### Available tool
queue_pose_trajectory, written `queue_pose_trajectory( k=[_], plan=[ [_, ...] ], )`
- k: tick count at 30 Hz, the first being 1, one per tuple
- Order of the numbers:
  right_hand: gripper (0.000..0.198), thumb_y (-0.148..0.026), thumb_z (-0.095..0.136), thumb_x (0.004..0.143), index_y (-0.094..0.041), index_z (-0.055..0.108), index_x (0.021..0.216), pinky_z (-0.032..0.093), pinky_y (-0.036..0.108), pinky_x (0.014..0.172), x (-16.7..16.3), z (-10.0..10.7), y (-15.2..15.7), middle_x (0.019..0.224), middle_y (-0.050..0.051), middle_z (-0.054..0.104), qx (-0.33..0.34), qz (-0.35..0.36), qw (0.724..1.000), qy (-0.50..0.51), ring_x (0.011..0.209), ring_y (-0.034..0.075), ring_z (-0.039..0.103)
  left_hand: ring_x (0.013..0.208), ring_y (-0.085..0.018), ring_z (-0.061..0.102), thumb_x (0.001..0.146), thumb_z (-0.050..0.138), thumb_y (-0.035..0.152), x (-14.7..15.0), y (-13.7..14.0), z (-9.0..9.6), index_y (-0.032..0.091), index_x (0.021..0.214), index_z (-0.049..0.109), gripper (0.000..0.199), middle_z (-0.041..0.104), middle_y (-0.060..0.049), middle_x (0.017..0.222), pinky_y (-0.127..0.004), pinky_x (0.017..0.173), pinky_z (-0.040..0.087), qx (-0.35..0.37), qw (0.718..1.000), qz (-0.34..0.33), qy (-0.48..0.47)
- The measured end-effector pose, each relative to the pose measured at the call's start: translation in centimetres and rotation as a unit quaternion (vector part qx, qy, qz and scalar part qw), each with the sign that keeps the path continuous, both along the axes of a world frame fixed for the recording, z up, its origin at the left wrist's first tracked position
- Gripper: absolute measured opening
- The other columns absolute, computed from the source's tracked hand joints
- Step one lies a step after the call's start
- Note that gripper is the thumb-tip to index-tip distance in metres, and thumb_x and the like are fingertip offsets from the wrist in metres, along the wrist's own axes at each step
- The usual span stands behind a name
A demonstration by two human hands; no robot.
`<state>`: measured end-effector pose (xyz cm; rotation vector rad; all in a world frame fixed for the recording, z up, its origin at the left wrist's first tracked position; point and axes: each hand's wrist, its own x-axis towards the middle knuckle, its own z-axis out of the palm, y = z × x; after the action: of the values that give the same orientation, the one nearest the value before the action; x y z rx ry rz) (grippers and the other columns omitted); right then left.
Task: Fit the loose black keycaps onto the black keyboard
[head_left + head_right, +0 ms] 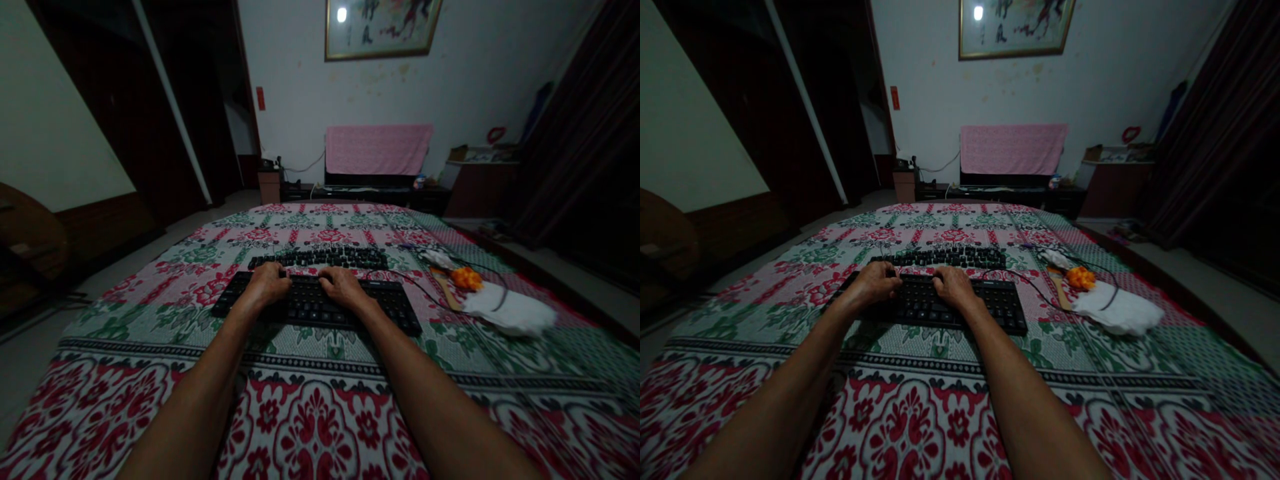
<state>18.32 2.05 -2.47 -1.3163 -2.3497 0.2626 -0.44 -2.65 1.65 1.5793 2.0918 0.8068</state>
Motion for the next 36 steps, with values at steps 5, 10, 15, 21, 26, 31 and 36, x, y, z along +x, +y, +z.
queue_pose_trajectory(
  k=[5,10,15,21,26,31,36],
  plan=[
    [0.028,-0.022,0.044,0.086,-0.021,0.068,0.100,0.042,0.027,0.085,-0.1,0.0,0.0,0.100,0.005,0.070,-0.010,0.004,1.000,0.000,0.095,0.019,0.062,0.052,-0.016,0.058,0.057,0.061,0.016,-0.2,0.1,-0.3,0.019,0.064,0.062,0.008,0.056,0.001,0.045,-0.022,0.052,0.040,0.022,1.000,0.003,0.011],
    [0.043,-0.040,0.054,0.082,-0.019,0.058,0.120,0.038,0.036,0.096,-0.6,0.7,-0.9,0.120,0.009,0.061,-0.037,0.068,0.997,0.032,0.112,0.023,0.054,0.053,-0.017,0.058,0.056,0.060,0.013,-0.2,0.1,-0.3,0.019,0.064,0.062,0.010,0.056,0.001,0.047,-0.022,0.053,0.040,0.047,0.999,0.000,0.023],
    [0.108,-0.064,0.074,0.050,-0.020,0.035,0.140,0.008,0.060,0.108,-1.6,1.4,-2.4,0.148,0.017,0.029,-0.125,0.140,0.982,-0.033,0.137,0.038,0.020,0.060,-0.020,0.061,0.059,0.058,0.012,0.3,-0.4,0.3,0.019,0.065,0.063,0.010,0.059,-0.001,0.050,-0.024,0.058,0.043,0.055,0.997,-0.012,0.050],
    [0.114,-0.068,0.072,0.048,-0.016,0.032,0.142,0.000,0.063,0.108,-1.8,1.0,-2.6,0.150,0.021,0.019,-0.134,0.136,0.979,-0.066,0.139,0.039,0.010,0.076,-0.023,0.063,0.065,0.052,0.011,1.7,-1.3,0.9,0.016,0.069,0.065,0.014,0.066,-0.008,0.069,-0.028,0.071,0.045,0.076,0.982,-0.036,0.168],
    [0.116,-0.072,0.070,0.046,-0.018,0.033,0.141,-0.001,0.061,0.109,-1.7,0.3,-2.2,0.150,0.019,0.019,-0.130,0.136,0.981,-0.051,0.139,0.040,0.010,0.067,-0.020,0.063,0.059,0.057,0.010,1.2,-0.9,0.8,0.017,0.066,0.062,0.010,0.063,-0.004,0.059,-0.024,0.063,0.046,0.051,0.996,-0.005,0.076],
    [0.118,-0.074,0.069,0.046,-0.016,0.032,0.142,-0.001,0.060,0.109,-1.8,0.1,-2.2,0.151,0.021,0.018,-0.121,0.133,0.982,-0.063,0.139,0.040,0.009,0.046,-0.017,0.059,0.058,0.060,0.011,-0.8,-0.4,1.1,0.017,0.077,0.056,0.021,0.051,0.005,0.041,-0.022,0.047,0.044,-0.034,0.979,0.053,-0.193],
    [0.116,-0.073,0.071,0.044,-0.017,0.036,0.140,0.001,0.060,0.109,-1.7,0.2,-2.2,0.150,0.020,0.021,-0.124,0.133,0.982,-0.053,0.139,0.040,0.012,0.043,-0.016,0.059,0.060,0.060,0.010,-1.1,-0.5,1.5,0.017,0.081,0.053,0.023,0.052,0.005,0.041,-0.022,0.045,0.044,-0.017,0.972,0.052,-0.227]
  ],
)
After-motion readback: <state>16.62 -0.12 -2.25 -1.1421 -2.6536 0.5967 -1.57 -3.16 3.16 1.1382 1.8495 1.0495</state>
